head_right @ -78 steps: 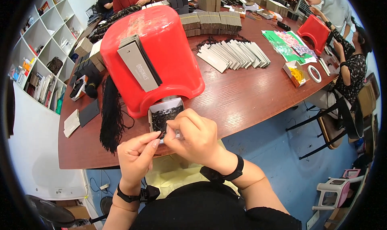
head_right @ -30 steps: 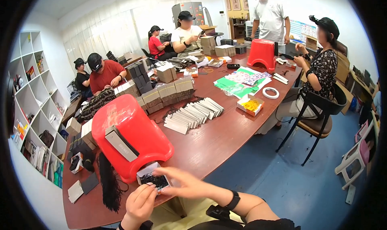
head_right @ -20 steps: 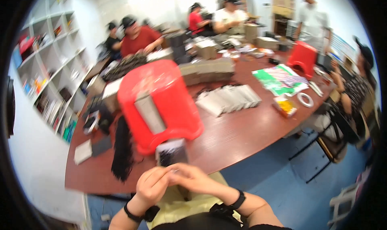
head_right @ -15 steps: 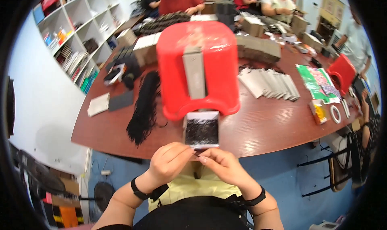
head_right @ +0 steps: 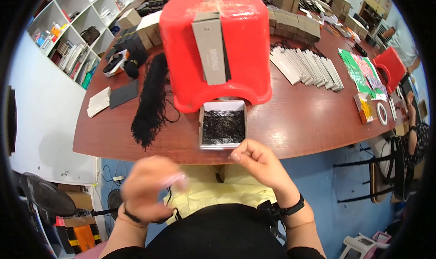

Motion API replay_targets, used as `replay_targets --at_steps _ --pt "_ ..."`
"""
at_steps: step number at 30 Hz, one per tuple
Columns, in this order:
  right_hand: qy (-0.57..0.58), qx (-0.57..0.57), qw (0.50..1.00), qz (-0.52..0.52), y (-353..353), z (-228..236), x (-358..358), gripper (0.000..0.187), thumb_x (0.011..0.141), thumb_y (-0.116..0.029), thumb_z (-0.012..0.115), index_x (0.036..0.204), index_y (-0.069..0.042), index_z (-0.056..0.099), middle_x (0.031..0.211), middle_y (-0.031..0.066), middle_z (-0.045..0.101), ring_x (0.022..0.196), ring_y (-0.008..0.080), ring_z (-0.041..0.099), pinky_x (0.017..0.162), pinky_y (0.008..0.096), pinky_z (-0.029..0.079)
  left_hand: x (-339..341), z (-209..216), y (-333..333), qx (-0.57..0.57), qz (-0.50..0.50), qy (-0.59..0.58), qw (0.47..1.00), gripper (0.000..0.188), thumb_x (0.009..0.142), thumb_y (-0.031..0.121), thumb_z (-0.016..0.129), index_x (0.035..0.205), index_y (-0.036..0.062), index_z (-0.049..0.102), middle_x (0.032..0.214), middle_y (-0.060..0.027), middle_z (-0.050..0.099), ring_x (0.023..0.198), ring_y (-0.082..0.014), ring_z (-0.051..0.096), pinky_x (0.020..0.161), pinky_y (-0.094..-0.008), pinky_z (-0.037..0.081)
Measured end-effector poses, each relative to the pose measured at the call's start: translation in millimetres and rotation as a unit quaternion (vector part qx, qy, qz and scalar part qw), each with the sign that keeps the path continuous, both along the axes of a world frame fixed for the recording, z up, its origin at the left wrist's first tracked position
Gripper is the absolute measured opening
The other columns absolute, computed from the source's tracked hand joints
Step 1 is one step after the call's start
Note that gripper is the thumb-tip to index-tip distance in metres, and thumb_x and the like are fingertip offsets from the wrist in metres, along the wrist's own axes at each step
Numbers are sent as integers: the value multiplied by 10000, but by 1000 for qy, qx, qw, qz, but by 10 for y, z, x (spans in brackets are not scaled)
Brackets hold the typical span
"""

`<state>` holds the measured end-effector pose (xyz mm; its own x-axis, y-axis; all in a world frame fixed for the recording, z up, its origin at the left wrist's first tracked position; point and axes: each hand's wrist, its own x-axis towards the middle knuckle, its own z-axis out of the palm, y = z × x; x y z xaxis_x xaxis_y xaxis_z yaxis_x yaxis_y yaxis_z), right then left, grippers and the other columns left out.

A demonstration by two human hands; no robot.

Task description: Threading cords through paper hangtags and securing them with plastic fasteners.

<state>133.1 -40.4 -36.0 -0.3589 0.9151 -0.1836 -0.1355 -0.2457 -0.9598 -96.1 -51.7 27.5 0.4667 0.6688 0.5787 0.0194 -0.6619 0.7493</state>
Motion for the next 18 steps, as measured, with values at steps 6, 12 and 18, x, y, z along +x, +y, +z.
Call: replay_targets --at_steps 6,12,18 --pt "5 1 999 -38 44 26 72 101 853 -150 531 801 -64 519 661 -79 458 536 -22 315 455 144 232 305 343 -446 99 -80 -361 924 99 787 46 458 863 54 521 903 -51 520 852 -202 513 581 -378 502" --pt "40 33 997 -52 10 75 19 105 850 -152 537 812 -55 527 666 -81 455 555 -19 322 470 147 241 179 491 -487 -35 -212 -218 952 378 728 -174 401 898 101 596 1017 14 524 1041 -128 426 674 -399 495" --pt "35 24 998 -46 -11 73 71 109 848 -159 541 827 -53 533 666 -84 449 579 -16 332 493 149 254 223 636 -367 -30 -288 -164 943 373 721 -179 405 889 93 596 1019 -5 533 1017 -133 449 690 -383 494"
